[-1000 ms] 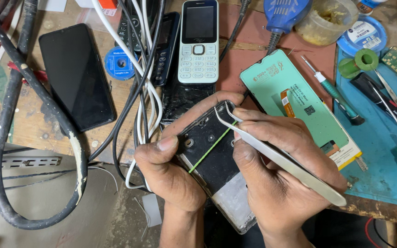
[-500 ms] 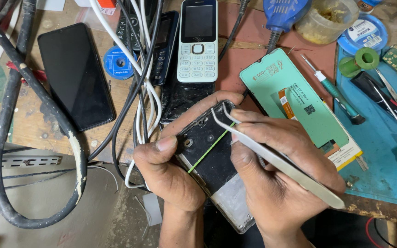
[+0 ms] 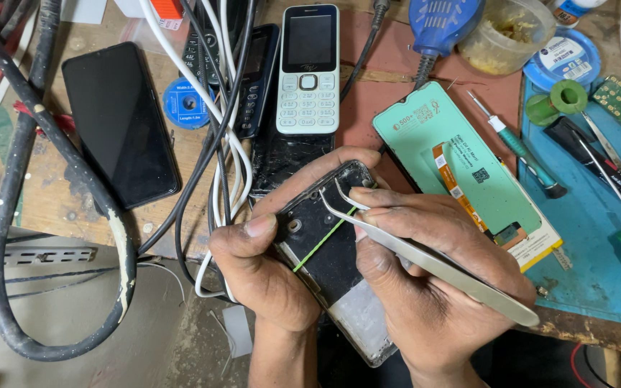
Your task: The person holds a disassembled mobile phone chassis and uses a green electric screwdriver to remove screws from the back cover. They then use tweezers to carefully pry and lift the back cover and internal components, working on the device's internal assembly.
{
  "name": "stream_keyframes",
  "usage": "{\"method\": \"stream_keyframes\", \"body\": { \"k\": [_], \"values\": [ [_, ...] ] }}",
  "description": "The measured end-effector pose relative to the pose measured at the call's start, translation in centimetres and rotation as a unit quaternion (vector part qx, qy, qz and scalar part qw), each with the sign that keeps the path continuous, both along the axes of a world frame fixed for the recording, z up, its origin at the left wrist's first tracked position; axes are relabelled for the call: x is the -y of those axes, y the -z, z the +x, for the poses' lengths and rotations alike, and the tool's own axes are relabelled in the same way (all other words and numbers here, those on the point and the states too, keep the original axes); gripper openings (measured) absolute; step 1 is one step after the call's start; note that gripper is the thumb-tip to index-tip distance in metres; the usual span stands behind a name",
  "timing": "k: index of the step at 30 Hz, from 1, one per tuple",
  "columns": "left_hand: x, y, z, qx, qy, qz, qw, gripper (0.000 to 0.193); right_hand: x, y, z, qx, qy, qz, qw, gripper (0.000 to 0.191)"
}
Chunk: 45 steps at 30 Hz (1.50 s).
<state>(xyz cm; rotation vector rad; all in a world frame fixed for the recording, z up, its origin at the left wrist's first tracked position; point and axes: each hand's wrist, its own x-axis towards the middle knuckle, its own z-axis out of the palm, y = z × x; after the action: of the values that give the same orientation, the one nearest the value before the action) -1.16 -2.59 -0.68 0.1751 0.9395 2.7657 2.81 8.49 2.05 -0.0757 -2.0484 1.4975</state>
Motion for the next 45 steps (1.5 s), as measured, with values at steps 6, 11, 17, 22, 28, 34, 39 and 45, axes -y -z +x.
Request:
{"method": "stream_keyframes", "body": {
  "k": [6, 11, 17, 22, 28, 34, 39, 45],
  "values": [
    [0.0, -0.1, 0.1, 0.013, -0.015, -0.022, 1.0, 0.089, 0.4, 0.0, -0.2, -0.033, 0.0, 0.013, 0.999, 0.023],
    [-0.1, -0.2, 0.2, 0.028, -0.03, -0.037, 0.998, 0.089, 0.8, 0.2, -0.1, -0.028, 0.032, -0.003, 0.999, 0.023],
    [0.0, -0.3, 0.1, 0.004, -0.005, -0.019, 1.0, 0.092, 1.0, 0.5, 0.1, -0.025, 0.062, -0.033, 0.997, 0.025],
    [0.1, -0.4, 0.2, 0.014, 0.007, -0.012, 1.0, 0.093, 0.9, 0.9, 0.4, -0.029, 0.061, -0.054, 0.996, 0.024],
    [0.0, -0.4, 0.2, 0.03, 0.009, -0.003, 1.0, 0.093, 1.0, 1.3, 0.2, -0.057, 0.044, -0.08, 0.994, 0.025],
    [0.0, -0.3, 0.2, 0.021, 0.01, 0.006, 1.0, 0.093, 1.1, 0.8, -0.1, -0.035, 0.041, -0.082, 0.995, 0.023],
    [0.1, -0.2, 0.2, 0.027, 0.011, 0.021, 0.999, 0.093, 0.8, 0.1, -0.2, 0.011, 0.043, -0.049, 0.998, 0.023],
    [0.2, -0.2, 0.3, 0.018, 0.016, 0.023, 0.999, 0.093, 0.5, -0.1, -0.2, 0.013, 0.024, -0.022, 0.999, 0.022]
  ]
}}
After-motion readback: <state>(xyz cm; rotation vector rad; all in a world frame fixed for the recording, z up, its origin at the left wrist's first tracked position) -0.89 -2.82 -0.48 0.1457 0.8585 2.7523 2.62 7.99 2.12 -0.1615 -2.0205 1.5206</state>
